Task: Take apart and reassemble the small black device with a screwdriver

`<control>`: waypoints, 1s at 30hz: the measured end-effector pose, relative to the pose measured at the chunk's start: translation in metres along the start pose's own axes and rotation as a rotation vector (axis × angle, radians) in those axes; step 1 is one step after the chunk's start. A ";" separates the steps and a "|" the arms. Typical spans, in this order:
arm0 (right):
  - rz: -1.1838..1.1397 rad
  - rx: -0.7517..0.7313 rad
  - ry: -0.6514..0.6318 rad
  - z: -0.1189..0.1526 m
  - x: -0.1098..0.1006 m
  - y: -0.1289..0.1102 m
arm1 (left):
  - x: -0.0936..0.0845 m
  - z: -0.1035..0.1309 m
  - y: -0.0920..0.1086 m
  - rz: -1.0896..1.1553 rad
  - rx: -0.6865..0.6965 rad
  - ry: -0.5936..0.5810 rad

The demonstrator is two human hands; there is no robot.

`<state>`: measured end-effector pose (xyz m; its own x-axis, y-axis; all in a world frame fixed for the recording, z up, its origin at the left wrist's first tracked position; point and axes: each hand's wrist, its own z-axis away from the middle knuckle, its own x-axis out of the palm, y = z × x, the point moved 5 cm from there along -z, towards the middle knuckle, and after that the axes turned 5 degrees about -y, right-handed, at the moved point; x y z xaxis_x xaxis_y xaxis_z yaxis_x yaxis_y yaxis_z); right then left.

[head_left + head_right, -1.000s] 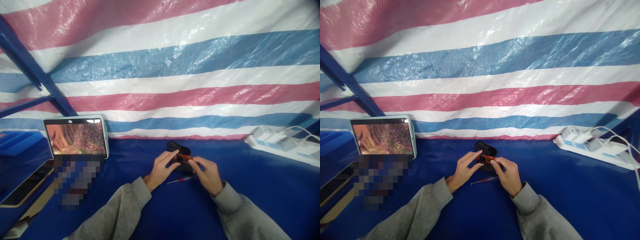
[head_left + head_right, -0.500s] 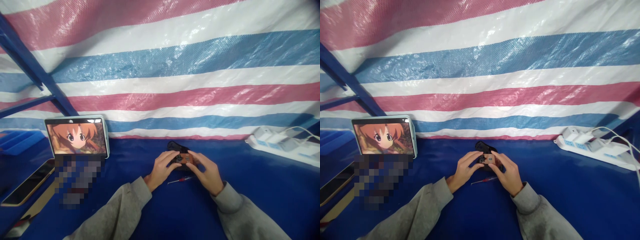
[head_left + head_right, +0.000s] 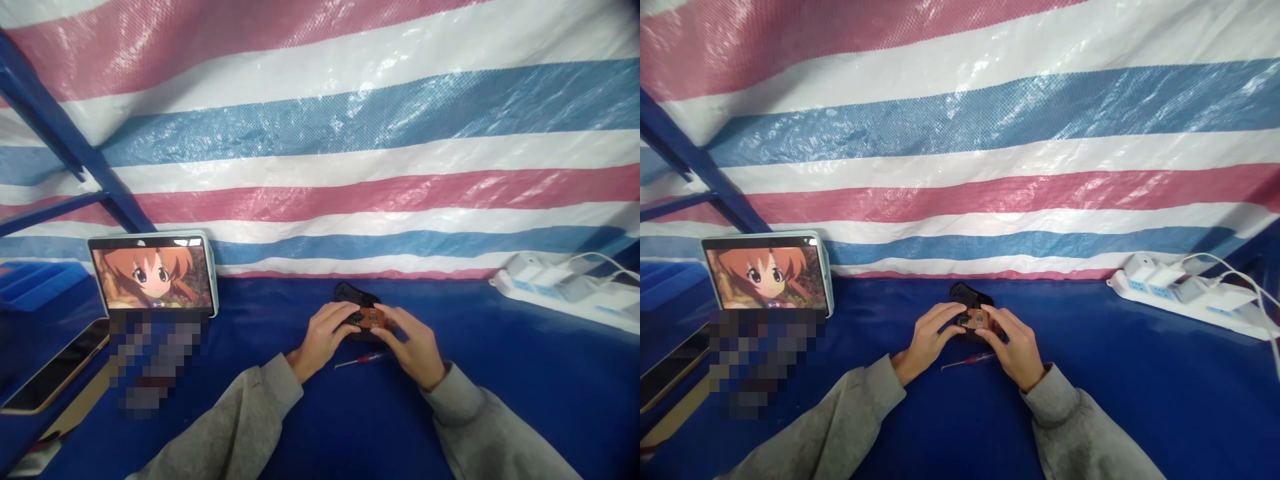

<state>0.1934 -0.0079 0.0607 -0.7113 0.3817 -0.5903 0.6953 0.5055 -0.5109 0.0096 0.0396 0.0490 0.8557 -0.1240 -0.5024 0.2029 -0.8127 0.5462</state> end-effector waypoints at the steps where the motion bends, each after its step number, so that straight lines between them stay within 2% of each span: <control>1: 0.002 -0.002 0.001 0.000 0.000 0.000 | 0.000 0.000 0.000 0.000 0.001 0.000; 8: 0.033 -0.051 0.024 0.001 0.001 0.000 | 0.002 0.001 0.001 -0.048 0.027 -0.002; 12: 0.043 -0.071 0.023 0.001 0.002 0.000 | 0.005 0.001 0.002 -0.105 0.026 -0.042; 17: -0.008 0.006 -0.003 -0.001 0.001 0.002 | 0.002 -0.001 0.007 -0.226 -0.010 -0.065; 21: -0.017 0.057 0.066 -0.001 -0.005 0.007 | 0.005 -0.002 0.008 -0.315 -0.071 -0.172; 25: 0.011 0.069 0.060 0.000 -0.004 0.011 | 0.011 0.000 0.007 -0.356 -0.091 -0.269; 30: 0.052 0.087 0.054 0.001 -0.002 0.012 | 0.014 0.002 0.003 -0.379 -0.129 -0.312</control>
<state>0.2035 -0.0036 0.0555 -0.6773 0.4477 -0.5839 0.7357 0.4158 -0.5346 0.0215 0.0343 0.0425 0.5311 -0.0141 -0.8472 0.5458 -0.7591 0.3548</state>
